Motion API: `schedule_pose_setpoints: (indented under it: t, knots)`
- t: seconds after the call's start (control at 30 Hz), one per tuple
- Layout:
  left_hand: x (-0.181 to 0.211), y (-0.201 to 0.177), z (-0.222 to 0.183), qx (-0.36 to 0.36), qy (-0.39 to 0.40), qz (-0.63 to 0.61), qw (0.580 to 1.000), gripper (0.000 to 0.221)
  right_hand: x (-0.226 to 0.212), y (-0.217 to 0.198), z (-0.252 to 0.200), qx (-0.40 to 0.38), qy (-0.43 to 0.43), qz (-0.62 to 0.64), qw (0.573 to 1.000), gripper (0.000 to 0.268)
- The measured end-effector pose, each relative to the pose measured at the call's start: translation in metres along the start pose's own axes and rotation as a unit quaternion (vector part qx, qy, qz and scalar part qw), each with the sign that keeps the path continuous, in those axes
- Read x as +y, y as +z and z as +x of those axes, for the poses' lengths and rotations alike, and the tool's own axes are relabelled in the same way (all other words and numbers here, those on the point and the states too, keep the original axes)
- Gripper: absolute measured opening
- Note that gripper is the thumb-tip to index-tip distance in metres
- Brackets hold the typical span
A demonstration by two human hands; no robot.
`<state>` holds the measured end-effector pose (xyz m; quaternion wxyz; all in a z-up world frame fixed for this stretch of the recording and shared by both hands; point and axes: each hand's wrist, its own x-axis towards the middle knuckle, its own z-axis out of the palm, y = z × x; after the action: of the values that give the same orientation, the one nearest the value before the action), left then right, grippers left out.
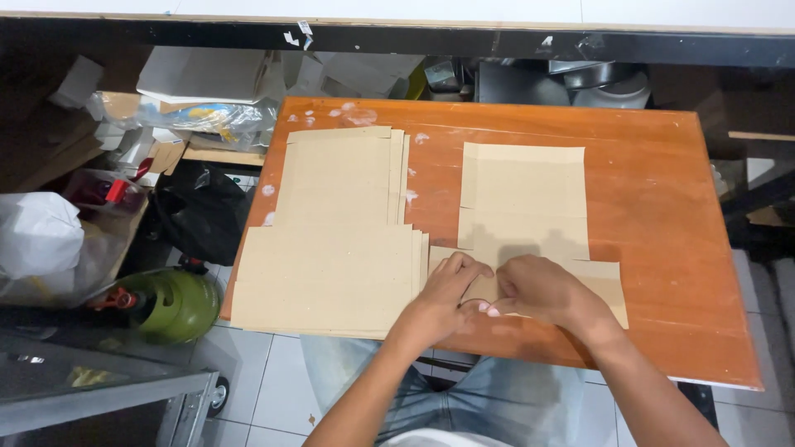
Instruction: Assembling a cardboard box from a flat template by folding and tucking flaps at a packaging station.
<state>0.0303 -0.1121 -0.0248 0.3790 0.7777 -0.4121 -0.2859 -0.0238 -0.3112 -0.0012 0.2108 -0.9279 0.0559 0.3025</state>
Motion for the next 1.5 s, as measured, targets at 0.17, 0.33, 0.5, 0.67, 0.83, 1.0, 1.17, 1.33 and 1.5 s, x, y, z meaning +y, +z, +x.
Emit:
schedule_pose_setpoints:
  t: [0.17, 0.33, 0.5, 0.67, 0.83, 1.0, 1.17, 1.33, 1.5]
  knots:
    - [0.005, -0.001, -0.005, 0.007, -0.016, -0.008, 1.000, 0.038, -0.005, -0.044, -0.033, 0.038, -0.020, 0.067, 0.997, 0.018]
    - [-0.007, 0.014, -0.009, 0.075, 0.057, -0.001, 0.996, 0.046, 0.030, -0.135, -0.015, 0.325, -0.149, 0.052, 0.933, 0.039]
    - [-0.020, 0.025, 0.010, 0.134, 0.061, 0.286, 0.947, 0.104, 0.024, -0.244, 0.023, 0.506, -0.276, 0.102, 0.811, 0.069]
    - [0.014, -0.010, -0.022, 0.138, 0.173, 0.153, 0.963, 0.017, 0.029, -0.309, 0.075, 0.513, -0.256, 0.145, 0.806, 0.080]
    - [0.083, -0.106, -0.112, 0.257, 0.305, 0.193, 0.897, 0.020, 0.014, -0.335, 0.085, 0.456, -0.239, 0.184, 0.837, 0.083]
    - [0.050, -0.135, -0.198, 0.507, 0.182, 0.537, 0.649, 0.022, 0.017, -0.344, 0.099, 0.429, -0.247, 0.230, 0.838, 0.102]
    - [-0.031, -0.120, -0.221, 0.481, 0.098, 0.580, 0.649, 0.017, 0.007, -0.348, 0.114, 0.426, -0.259, 0.253, 0.829, 0.105]
    - [-0.106, -0.060, -0.216, 0.500, 0.030, 0.514, 0.697, 0.026, 0.007, -0.347, 0.136, 0.429, -0.297, 0.272, 0.809, 0.101]
    - [-0.163, -0.055, -0.224, 0.363, -0.236, 0.319, 0.843, 0.033, 0.005, -0.351, 0.146, 0.450, -0.334, 0.266, 0.785, 0.085]
